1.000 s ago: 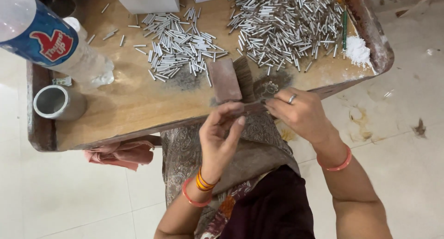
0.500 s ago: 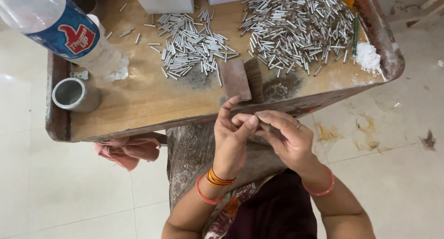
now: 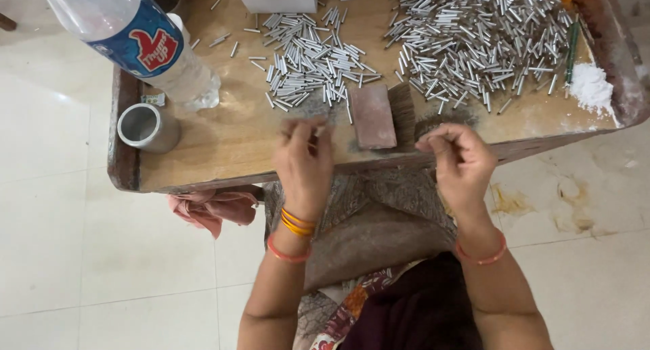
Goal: The person sits at a wooden table and repeatedly picks up small metal pins and a small white cylindrical piece. They insert the white piece into the metal pin and then place the assembled item onto a rectangular block on the table. The table is covered with many loose metal pins and a pile of white powder.
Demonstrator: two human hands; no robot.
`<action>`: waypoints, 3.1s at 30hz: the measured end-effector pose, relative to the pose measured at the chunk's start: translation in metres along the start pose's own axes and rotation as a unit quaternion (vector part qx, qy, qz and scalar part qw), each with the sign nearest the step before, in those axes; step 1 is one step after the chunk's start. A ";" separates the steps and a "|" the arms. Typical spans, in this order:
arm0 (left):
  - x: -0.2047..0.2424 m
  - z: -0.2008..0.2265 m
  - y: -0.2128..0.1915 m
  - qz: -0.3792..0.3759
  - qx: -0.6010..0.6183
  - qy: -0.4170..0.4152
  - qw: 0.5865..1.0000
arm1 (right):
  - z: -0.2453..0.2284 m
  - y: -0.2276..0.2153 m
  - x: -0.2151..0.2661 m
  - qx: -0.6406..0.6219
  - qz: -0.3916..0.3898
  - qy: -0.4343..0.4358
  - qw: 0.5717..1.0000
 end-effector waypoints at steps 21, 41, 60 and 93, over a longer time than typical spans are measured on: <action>0.075 0.026 0.059 -0.117 0.401 -0.107 0.902 | -0.014 0.014 0.030 -0.221 0.077 0.157 0.959; 0.083 0.043 0.040 -0.010 0.333 -0.003 0.943 | -0.063 0.019 0.009 0.067 -0.008 0.034 0.997; 0.078 0.024 0.041 -0.070 0.464 -0.104 0.877 | -0.070 0.045 -0.013 0.057 -0.114 0.117 0.985; 0.003 0.053 0.041 -0.103 0.112 0.035 0.988 | -0.041 0.014 -0.048 0.111 -0.051 0.028 0.992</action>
Point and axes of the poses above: each hand's wrist, its own x-axis away from the middle knuckle, its own y-axis out of the palm, z = x × y, the point moved 8 cm from there along -x, towards the middle knuckle, and after that the axes turned 14 degrees about -x, right-handed, at the moved point
